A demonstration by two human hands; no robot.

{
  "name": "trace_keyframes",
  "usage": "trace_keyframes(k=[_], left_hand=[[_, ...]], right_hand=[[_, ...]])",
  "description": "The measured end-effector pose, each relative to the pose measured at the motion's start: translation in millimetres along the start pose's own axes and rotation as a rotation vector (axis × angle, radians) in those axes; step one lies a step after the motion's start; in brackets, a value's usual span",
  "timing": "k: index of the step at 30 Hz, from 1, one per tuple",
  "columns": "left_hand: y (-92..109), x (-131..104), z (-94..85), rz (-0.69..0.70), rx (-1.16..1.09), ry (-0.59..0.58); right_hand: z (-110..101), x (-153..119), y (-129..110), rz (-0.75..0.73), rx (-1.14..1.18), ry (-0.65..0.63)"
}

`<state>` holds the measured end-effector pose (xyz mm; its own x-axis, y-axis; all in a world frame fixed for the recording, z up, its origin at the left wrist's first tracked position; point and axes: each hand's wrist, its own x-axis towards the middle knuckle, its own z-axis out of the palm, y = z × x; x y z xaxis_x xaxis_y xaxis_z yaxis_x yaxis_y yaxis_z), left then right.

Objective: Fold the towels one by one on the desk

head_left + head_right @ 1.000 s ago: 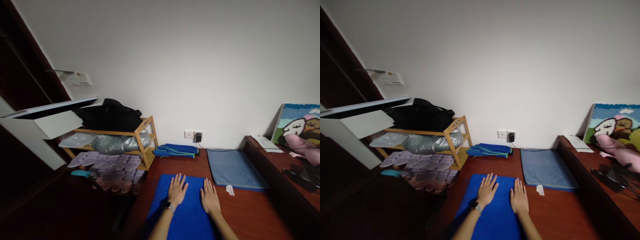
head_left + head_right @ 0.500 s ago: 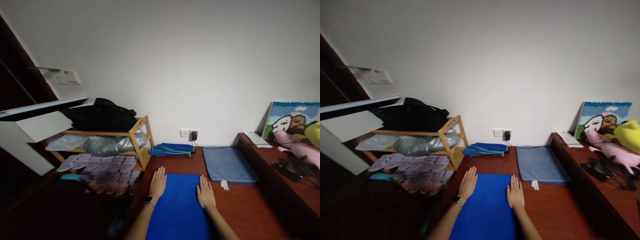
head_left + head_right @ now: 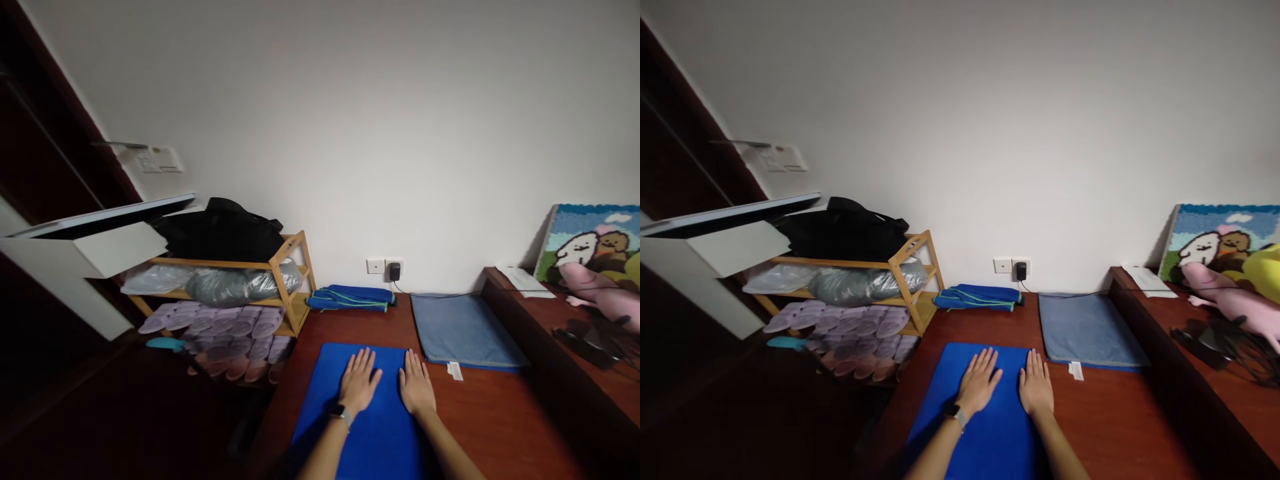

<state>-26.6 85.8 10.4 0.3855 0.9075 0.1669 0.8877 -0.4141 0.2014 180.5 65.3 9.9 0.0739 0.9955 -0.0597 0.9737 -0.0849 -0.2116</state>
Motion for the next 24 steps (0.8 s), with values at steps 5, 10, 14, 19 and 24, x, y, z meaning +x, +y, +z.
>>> trace_keyframes(k=[5, 10, 14, 19, 24], left_hand=[[-92.3, -11.9, -22.1, -0.198, 0.071, 0.0], [-128.4, -15.7, -31.3, -0.225, 0.058, 0.048], [-124.2, -32.9, -38.4, -0.335, 0.0, 0.198], [-102.0, -96.3, -41.5, -0.244, 0.057, 0.274], [-86.9, -150.8, -22.2, -0.203, 0.131, 0.2]], right_hand=[[0.6, -0.6, 0.0, 0.005, 0.033, 0.023], [2.7, 1.7, -0.5, 0.017, 0.028, 0.012], [-7.3, 3.4, -3.1, 0.026, 0.024, -0.007], [-18.2, -26.4, -6.5, 0.03, 0.085, 0.058], [1.8, -83.3, -12.3, 0.033, 0.101, 0.111]])
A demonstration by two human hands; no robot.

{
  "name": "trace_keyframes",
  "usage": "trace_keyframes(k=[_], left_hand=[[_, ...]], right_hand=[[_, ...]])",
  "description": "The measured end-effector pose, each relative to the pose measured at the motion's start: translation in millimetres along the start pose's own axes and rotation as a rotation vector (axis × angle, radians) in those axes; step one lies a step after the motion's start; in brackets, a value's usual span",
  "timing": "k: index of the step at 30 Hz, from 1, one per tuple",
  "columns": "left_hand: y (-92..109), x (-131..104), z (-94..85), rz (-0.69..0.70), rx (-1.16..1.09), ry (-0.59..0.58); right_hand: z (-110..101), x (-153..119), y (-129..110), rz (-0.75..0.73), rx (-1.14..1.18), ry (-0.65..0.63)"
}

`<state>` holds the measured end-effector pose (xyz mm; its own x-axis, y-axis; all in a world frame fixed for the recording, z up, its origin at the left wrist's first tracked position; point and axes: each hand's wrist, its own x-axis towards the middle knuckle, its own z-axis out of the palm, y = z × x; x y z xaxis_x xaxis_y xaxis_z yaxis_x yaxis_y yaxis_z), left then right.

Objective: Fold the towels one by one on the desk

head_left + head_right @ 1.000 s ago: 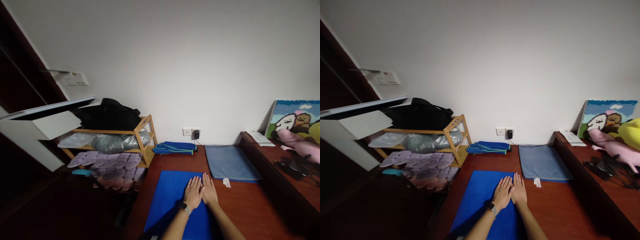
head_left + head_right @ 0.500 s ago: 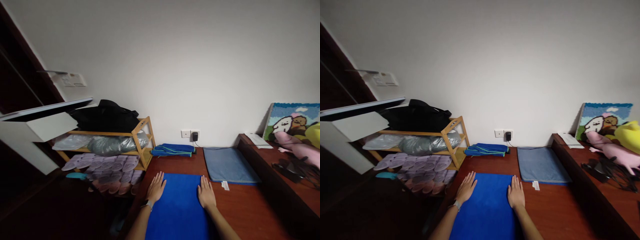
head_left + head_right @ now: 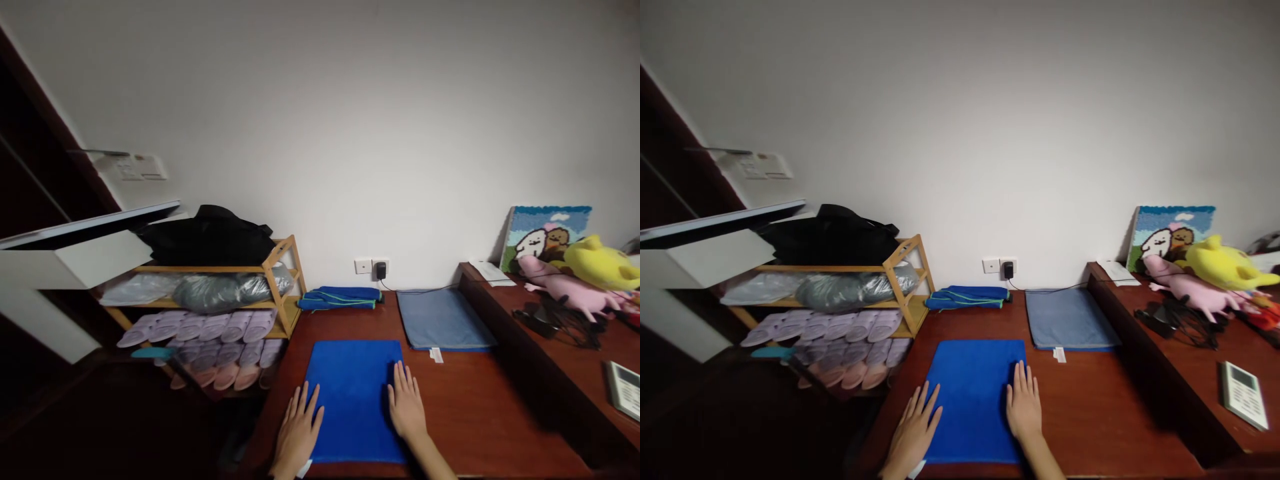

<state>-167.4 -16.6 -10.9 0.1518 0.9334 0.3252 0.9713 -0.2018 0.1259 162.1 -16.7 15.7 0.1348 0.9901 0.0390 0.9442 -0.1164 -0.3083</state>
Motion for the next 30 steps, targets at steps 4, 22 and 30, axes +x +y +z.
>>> trace_keyframes(k=[4, 22, 30], left_hand=[[-6.2, -9.4, 8.5, 0.005, 0.002, -0.055], [164.9, 43.8, -6.0, 0.301, -0.211, -0.246], [15.0, 24.7, -29.4, -0.028, -0.019, -0.228]], right_hand=[[3.5, -21.0, -0.4, 0.029, -0.002, -0.071], [2.7, -25.9, 7.4, -0.044, -0.061, -0.086], [12.1, -24.7, 10.4, -0.038, -0.06, -0.058]])
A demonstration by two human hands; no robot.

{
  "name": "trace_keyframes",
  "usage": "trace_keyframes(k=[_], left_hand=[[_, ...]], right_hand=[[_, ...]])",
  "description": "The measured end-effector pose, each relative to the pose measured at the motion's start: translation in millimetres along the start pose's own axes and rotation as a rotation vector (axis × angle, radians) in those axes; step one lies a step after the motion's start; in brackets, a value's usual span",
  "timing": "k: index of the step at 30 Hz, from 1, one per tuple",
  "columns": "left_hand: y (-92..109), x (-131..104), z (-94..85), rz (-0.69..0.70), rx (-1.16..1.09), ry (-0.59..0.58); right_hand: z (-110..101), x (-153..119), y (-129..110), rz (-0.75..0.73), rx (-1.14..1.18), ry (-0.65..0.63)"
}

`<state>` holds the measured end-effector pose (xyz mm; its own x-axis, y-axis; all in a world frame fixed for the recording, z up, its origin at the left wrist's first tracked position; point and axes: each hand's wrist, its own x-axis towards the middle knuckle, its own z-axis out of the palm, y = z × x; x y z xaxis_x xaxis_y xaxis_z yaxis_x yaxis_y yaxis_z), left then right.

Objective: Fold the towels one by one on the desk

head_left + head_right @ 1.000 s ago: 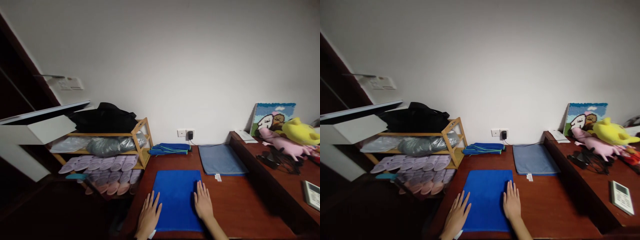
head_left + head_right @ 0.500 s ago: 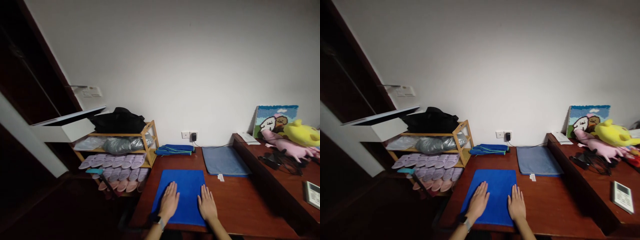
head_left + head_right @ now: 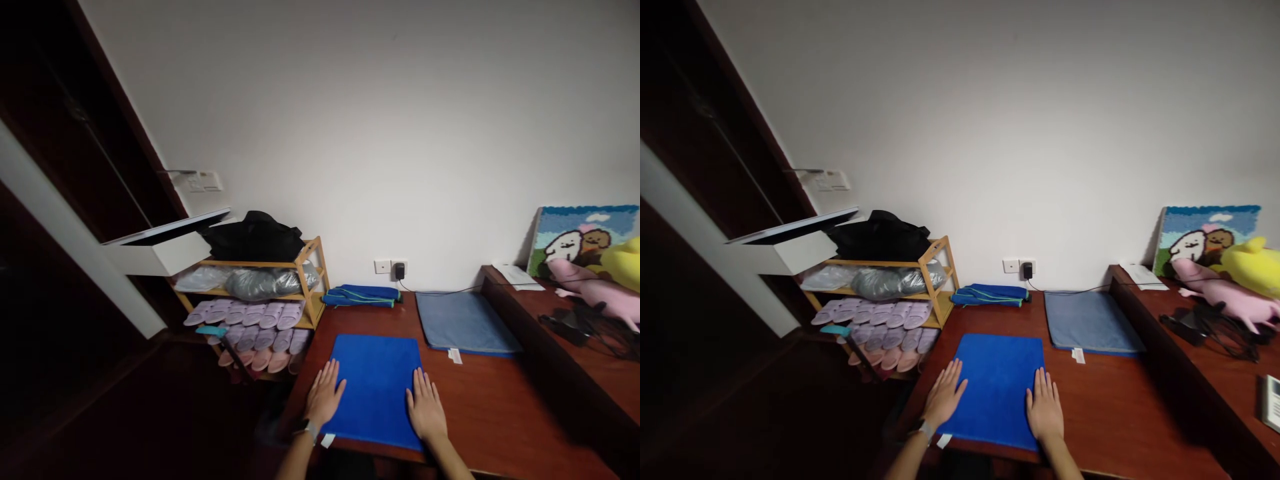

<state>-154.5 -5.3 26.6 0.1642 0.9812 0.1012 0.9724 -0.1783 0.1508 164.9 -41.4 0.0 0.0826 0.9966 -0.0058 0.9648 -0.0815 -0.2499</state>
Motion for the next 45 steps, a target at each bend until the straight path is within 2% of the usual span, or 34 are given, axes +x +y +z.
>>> trace_keyframes(k=[2, 4, 6, 8, 10, 11, 15, 17, 18, 20, 21, 23, 25, 29, 31, 34, 36, 39, 42, 45], left_hand=[[-23.1, -2.8, -8.5, -0.019, 0.015, -0.012], [-32.2, -4.2, -13.8, -0.027, 0.019, -0.021], [-29.2, -6.5, -15.6, -0.047, 0.016, 0.0], [-14.1, -11.9, -14.4, -0.059, 0.007, 0.081], [14.8, -21.0, -11.4, 0.003, -0.015, 0.166], [34.4, -26.4, -9.6, 0.076, -0.031, 0.183], [131.0, -43.3, -0.3, 0.465, -0.118, 0.074], [171.2, -45.0, 6.5, 0.505, -0.167, 0.032], [184.7, -44.3, 10.2, 0.493, -0.186, 0.014], [195.2, -41.6, 17.2, 0.461, -0.204, -0.017], [192.1, -40.2, 19.9, 0.45, -0.201, -0.025], [171.0, -38.9, 22.1, 0.428, -0.173, -0.029], [134.4, -40.3, 19.9, 0.362, -0.126, -0.031], [42.8, -50.2, 10.4, 0.099, -0.023, -0.004], [3.4, -57.8, 8.9, 0.0, 0.011, 0.028], [-31.0, -70.8, 12.5, -0.051, 0.029, 0.059], [-37.0, -78.1, 15.6, -0.047, 0.031, 0.062], [-29.6, -81.9, 15.8, -0.027, 0.027, 0.088], [-10.4, -73.9, 9.9, 0.039, 0.01, 0.17], [22.7, -53.3, 1.3, 0.123, -0.015, 0.218]], right_hand=[[-3.3, 0.7, -0.7, 0.004, 0.004, -0.002], [-9.1, 0.0, -1.4, 0.011, 0.006, -0.024], [-14.4, -4.4, -1.4, 0.024, 0.012, -0.037], [-15.8, -14.1, -0.3, 0.031, 0.022, -0.012], [-12.0, -28.6, 1.1, 0.02, 0.03, 0.031], [-8.8, -36.7, 1.7, 0.015, 0.03, 0.043], [3.0, -63.2, 3.2, -0.019, -0.004, 0.019], [5.2, -69.2, 3.7, -0.06, -0.027, -0.006], [5.6, -70.3, 4.0, -0.082, -0.032, -0.014], [5.8, -70.2, 4.4, -0.098, -0.027, -0.013], [5.8, -69.5, 4.3, -0.095, -0.018, -0.002], [5.4, -67.9, 3.7, -0.071, 0.005, 0.031], [4.3, -66.9, 2.4, -0.048, 0.02, 0.052], [0.5, -66.3, -0.7, -0.02, 0.01, 0.034], [-0.9, -65.6, -1.8, -0.006, 0.005, 0.024], [-1.1, -64.5, -2.3, 0.0, 0.003, 0.023], [-0.4, -65.1, -1.9, 0.001, -0.003, 0.024], [-0.3, -68.6, 0.0, 0.001, -0.027, 0.017], [-4.0, -70.9, 4.2, 0.019, -0.024, -0.008], [-14.0, -61.5, 8.4, 0.037, 0.029, -0.008]])
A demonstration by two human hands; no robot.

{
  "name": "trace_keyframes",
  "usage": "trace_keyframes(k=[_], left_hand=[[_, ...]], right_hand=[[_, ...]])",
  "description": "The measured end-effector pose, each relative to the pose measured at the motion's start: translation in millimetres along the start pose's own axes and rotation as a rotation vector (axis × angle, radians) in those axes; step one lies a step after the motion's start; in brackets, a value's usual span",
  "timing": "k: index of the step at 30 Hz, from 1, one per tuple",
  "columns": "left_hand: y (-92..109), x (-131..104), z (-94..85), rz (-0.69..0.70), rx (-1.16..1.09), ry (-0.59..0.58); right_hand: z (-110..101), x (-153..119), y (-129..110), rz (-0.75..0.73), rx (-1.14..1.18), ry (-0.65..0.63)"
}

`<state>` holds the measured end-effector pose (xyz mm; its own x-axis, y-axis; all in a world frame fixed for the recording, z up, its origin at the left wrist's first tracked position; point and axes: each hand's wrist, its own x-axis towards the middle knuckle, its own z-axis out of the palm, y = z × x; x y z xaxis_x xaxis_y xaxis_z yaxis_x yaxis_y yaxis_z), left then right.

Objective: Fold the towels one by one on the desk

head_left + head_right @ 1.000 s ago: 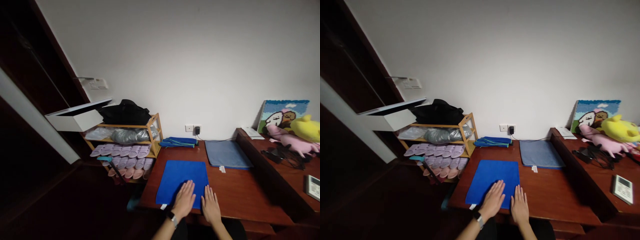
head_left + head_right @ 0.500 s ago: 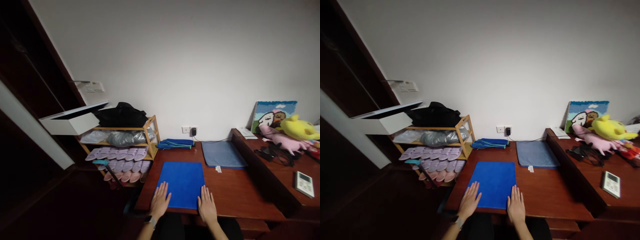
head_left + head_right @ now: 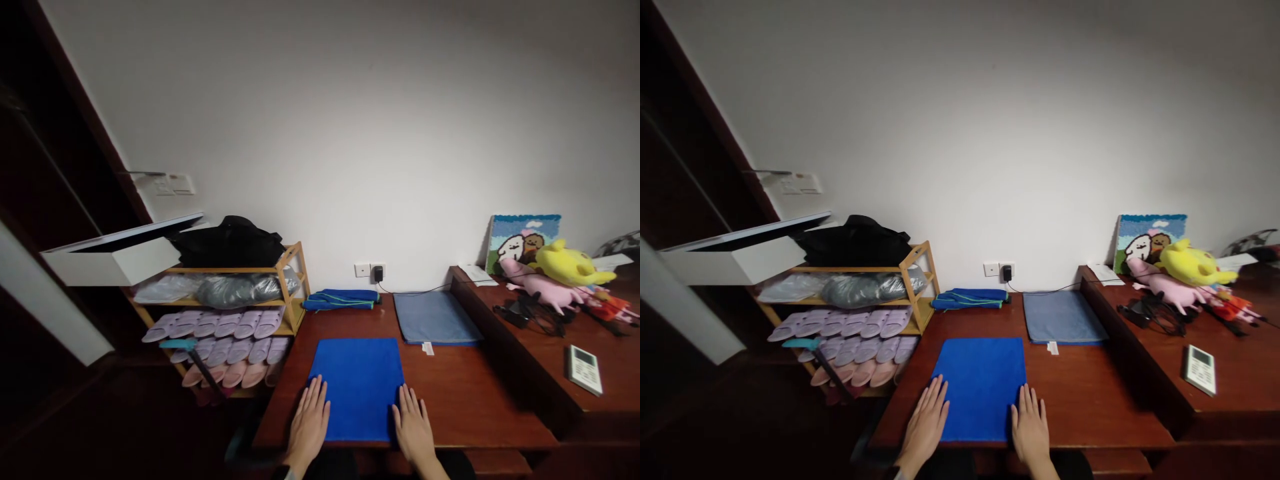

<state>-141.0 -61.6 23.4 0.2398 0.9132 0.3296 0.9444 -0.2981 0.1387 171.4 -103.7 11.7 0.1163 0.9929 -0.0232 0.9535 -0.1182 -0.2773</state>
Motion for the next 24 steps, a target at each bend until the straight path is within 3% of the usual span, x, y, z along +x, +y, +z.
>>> trace_keyframes(k=[3, 7, 10, 12, 15, 20, 24], left_hand=[[44.5, 36.0, 1.1, 0.091, -0.059, -0.054], [102.4, 81.2, 13.8, 0.234, -0.117, -0.137], [116.8, 97.8, 31.1, 0.25, -0.114, -0.156], [106.4, 97.6, 42.3, 0.225, -0.101, -0.167], [68.5, 83.0, 49.9, 0.144, -0.069, -0.17], [2.5, 44.5, 35.3, -0.072, 0.047, -0.175], [-13.4, 25.0, 28.6, -0.073, 0.07, -0.183]], right_hand=[[-16.6, 27.7, -2.9, -0.001, 0.044, 0.02], [-38.2, 83.8, -17.9, 0.006, 0.032, -0.011], [-40.9, 121.8, -26.5, 0.013, 0.009, -0.041], [-33.6, 138.3, -26.4, 0.024, -0.008, -0.047], [-15.6, 148.9, -19.2, 0.024, -0.035, -0.03], [-1.3, 149.5, -13.2, 0.031, -0.074, -0.017], [-5.2, 152.9, -19.6, 0.069, -0.099, -0.047]])
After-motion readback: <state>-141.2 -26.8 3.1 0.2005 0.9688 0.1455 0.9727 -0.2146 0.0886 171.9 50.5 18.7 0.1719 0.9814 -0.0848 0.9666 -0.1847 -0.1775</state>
